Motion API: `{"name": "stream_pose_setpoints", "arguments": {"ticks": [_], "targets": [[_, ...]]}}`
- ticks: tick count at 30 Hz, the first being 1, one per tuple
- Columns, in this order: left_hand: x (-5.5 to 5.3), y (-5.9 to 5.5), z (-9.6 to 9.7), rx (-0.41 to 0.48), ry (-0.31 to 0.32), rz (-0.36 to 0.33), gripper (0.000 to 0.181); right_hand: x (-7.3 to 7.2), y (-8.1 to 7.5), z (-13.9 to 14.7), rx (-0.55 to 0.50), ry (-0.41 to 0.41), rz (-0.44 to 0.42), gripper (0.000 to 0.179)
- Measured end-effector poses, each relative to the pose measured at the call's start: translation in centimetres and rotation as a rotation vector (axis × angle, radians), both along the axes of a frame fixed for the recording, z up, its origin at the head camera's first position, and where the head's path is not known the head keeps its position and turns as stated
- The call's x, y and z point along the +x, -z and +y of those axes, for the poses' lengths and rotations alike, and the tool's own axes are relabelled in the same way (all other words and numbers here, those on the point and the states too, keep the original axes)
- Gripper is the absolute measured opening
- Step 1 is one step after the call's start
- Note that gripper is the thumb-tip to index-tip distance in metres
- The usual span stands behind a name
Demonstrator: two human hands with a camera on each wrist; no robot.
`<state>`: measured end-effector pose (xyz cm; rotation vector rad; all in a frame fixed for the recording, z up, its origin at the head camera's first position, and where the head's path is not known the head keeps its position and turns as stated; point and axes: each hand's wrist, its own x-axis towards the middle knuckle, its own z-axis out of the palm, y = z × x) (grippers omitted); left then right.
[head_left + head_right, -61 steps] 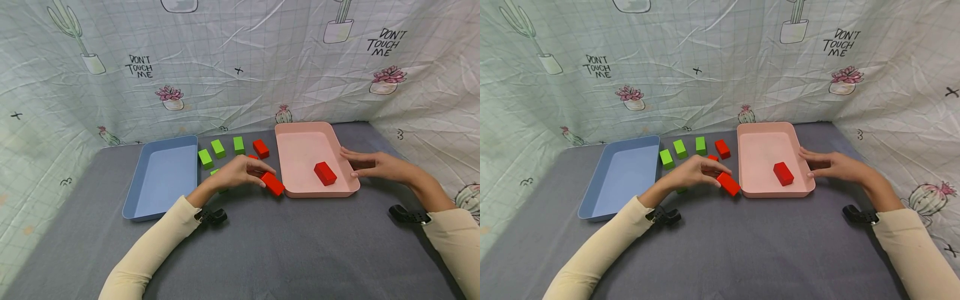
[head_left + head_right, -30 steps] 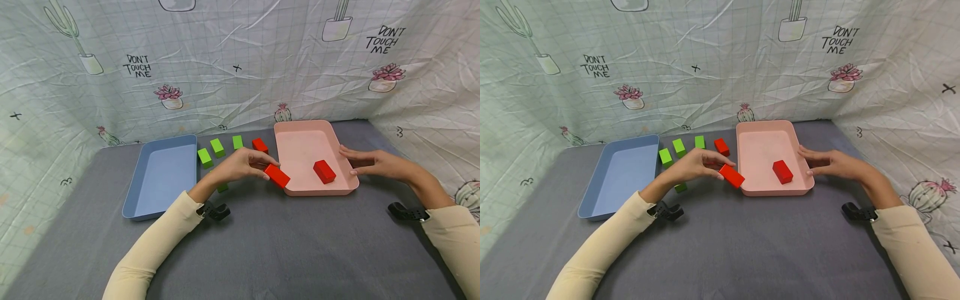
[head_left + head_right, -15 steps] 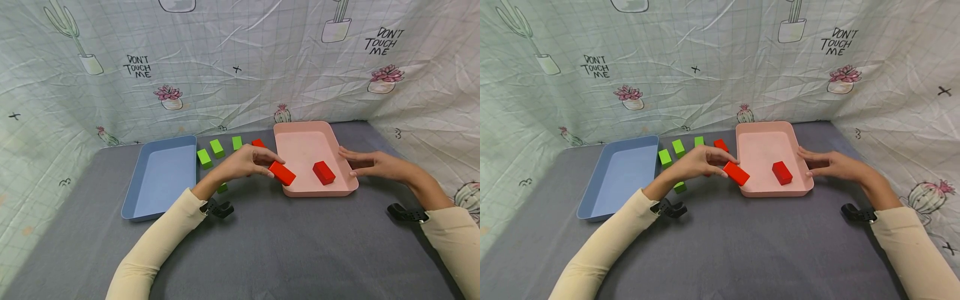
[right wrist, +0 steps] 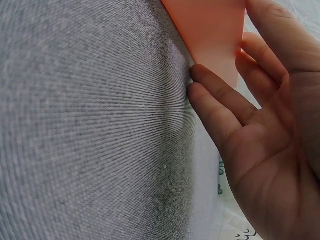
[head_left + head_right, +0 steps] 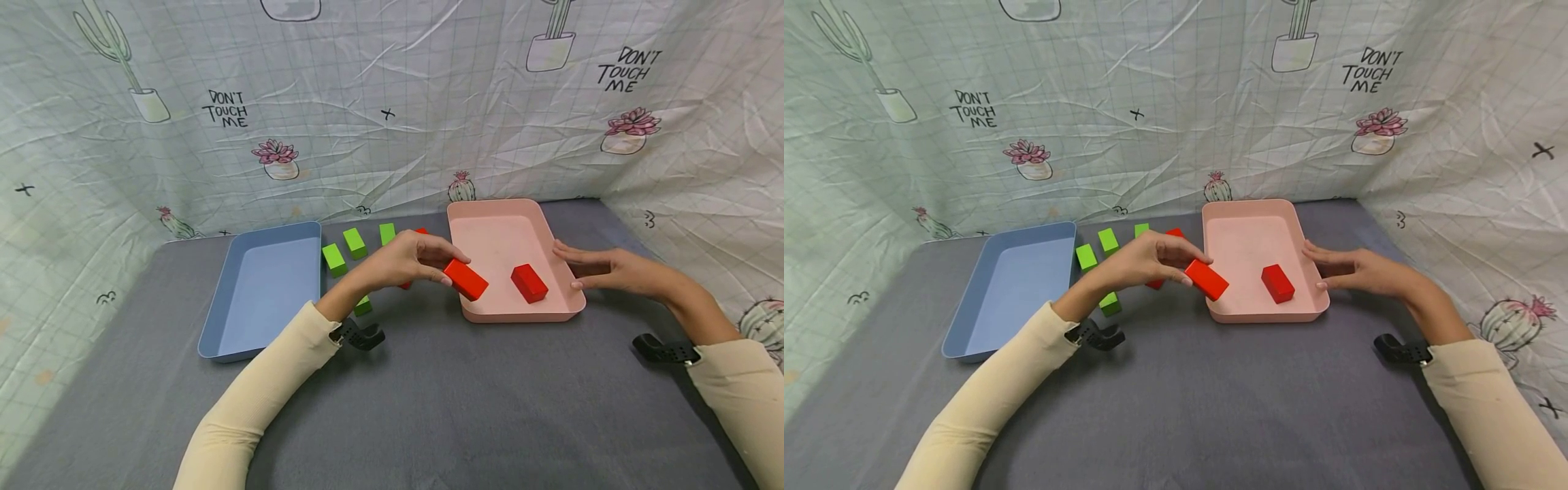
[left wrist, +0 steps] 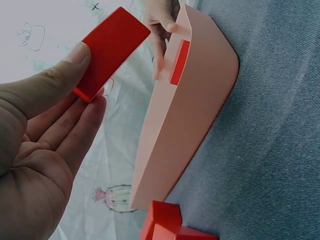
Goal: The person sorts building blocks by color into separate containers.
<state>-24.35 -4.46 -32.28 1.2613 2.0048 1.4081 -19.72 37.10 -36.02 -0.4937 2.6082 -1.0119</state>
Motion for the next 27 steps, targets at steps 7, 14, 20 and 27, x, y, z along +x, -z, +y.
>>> {"name": "stream_pose_setpoints", "arguments": {"ticks": [7, 14, 20, 27], "targets": [[-0.2, -0.3, 0.3, -0.003, -0.019, 0.006, 0.041, 0.0, 0.1, 0.0, 0.007, -0.003, 0.011, 0.072], [-0.5, -0.6, 0.6, 0.001, -0.02, 0.001, 0.041, 0.0, 0.3, 0.2, -0.014, -0.01, 0.018, 0.071], [-0.7, -0.7, 0.8, 0.011, -0.01, -0.014, 0.041, 0.1, 0.3, 0.2, -0.03, -0.02, 0.036, 0.07], [-0.9, -0.8, 1.2, 0.0, -0.002, 0.032, 0.041, 0.1, 0.3, 0.2, -0.017, -0.015, 0.026, 0.071]]}}
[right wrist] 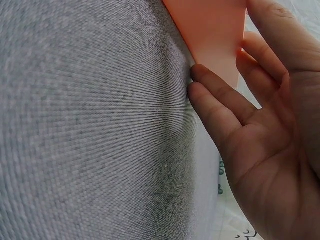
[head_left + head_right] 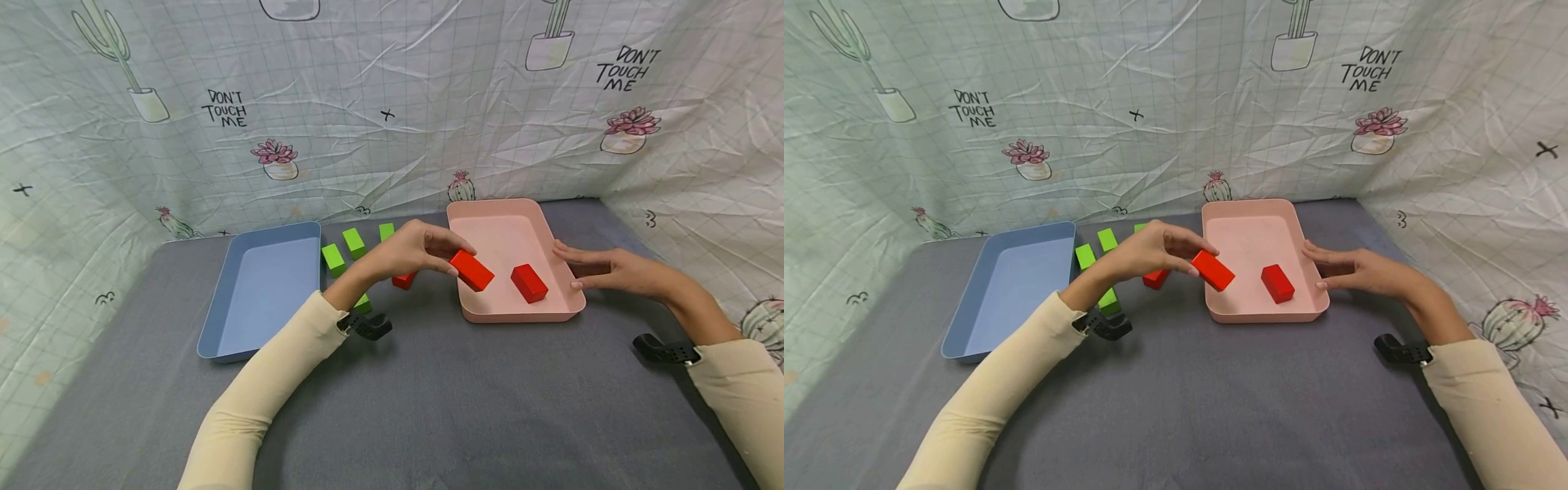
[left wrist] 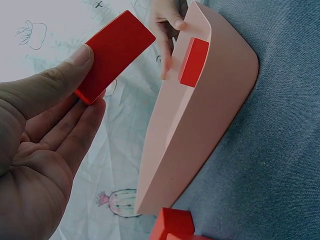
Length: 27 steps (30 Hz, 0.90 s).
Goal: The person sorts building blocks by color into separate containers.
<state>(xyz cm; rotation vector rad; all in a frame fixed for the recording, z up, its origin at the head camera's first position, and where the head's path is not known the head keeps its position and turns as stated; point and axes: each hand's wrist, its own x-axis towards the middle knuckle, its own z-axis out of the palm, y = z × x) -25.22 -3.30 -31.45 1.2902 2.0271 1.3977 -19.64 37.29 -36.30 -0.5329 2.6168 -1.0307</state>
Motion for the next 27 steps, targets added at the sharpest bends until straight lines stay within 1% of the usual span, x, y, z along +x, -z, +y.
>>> {"name": "stream_pose_setpoints", "arguments": {"ticks": [5, 12, 20, 27], "targets": [[-0.2, -0.1, 0.3, -0.005, -0.009, 0.0, 0.041, -0.1, 0.0, 0.1, 0.0, 0.002, 0.001, 0.071], [-0.5, -0.3, 0.7, 0.0, -0.006, -0.057, 0.04, -0.1, 0.0, 0.1, 0.003, 0.006, -0.009, 0.071], [-1.1, 0.1, 1.3, 0.005, -0.007, -0.096, 0.04, -0.2, 0.1, 0.0, -0.002, 0.006, -0.016, 0.071], [-1.5, 0.3, 2.0, 0.025, 0.015, -0.107, 0.041, -0.2, 0.0, 0.1, 0.015, 0.022, -0.026, 0.071]]}}
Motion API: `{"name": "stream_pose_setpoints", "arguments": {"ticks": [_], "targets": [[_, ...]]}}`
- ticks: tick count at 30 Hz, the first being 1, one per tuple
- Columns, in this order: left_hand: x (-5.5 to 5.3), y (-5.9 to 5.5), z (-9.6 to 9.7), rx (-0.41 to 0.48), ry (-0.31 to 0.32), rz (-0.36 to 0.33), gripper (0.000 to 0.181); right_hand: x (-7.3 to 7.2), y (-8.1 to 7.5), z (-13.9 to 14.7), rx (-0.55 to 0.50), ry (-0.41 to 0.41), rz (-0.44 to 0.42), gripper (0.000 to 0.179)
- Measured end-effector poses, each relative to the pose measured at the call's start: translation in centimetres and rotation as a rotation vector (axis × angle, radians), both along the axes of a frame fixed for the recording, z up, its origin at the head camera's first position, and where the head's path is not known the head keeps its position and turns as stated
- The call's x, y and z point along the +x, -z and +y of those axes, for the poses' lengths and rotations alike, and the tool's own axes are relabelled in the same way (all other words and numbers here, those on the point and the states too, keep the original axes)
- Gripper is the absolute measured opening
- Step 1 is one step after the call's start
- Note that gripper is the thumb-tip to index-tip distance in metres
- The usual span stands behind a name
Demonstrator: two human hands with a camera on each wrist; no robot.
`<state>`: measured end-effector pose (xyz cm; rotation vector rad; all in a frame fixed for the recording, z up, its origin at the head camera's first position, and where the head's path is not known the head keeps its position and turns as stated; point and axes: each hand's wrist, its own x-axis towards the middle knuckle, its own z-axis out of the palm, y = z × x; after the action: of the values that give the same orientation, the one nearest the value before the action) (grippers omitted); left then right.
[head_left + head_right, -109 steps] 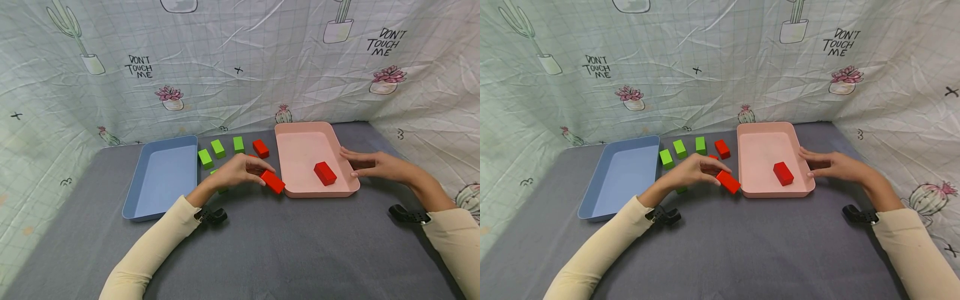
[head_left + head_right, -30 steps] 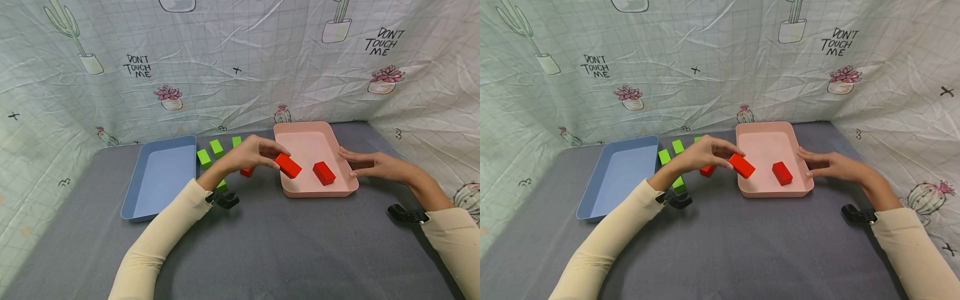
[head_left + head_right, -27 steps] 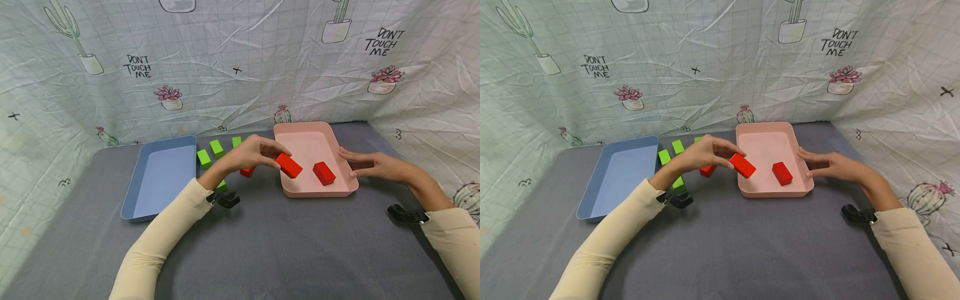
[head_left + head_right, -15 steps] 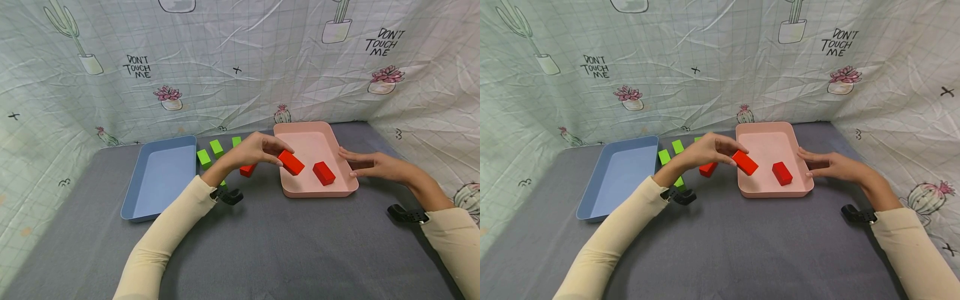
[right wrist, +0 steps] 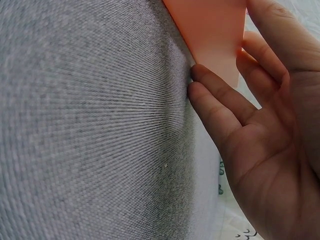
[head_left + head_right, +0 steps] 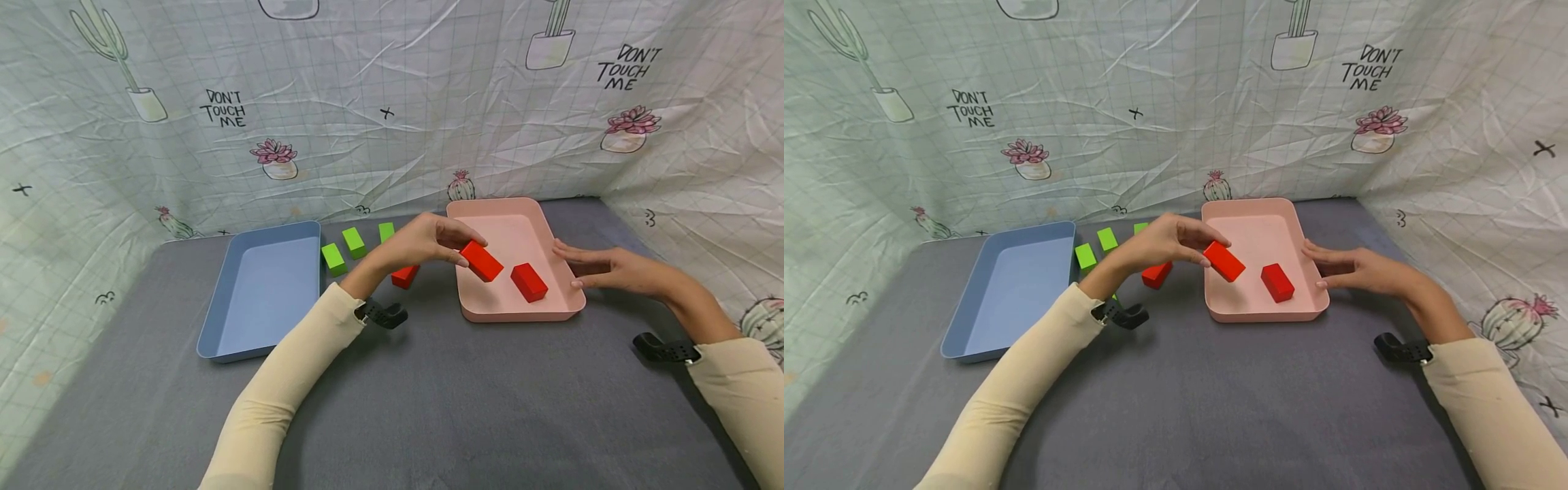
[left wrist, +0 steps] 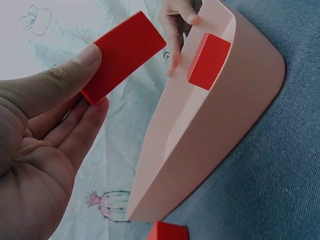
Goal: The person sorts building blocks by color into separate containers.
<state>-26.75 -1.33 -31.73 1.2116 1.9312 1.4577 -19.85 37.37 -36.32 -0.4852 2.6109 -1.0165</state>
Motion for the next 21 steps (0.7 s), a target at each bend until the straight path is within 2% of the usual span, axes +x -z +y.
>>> {"name": "stream_pose_setpoints", "arguments": {"ticks": [10, 16, 21], "targets": [[-0.49, 0.41, 0.79, 0.009, 0.049, -0.017, 0.039, 0.14, -0.2, -0.07, -0.013, 0.002, -0.011, 0.071], [-0.63, 0.57, 0.87, -0.003, 0.051, -0.031, 0.041, 0.19, -0.18, -0.04, -0.021, -0.004, -0.005, 0.071], [-0.76, 0.74, 0.92, -0.001, 0.064, -0.005, 0.041, 0.17, -0.17, -0.11, -0.021, -0.004, -0.01, 0.071]]}}
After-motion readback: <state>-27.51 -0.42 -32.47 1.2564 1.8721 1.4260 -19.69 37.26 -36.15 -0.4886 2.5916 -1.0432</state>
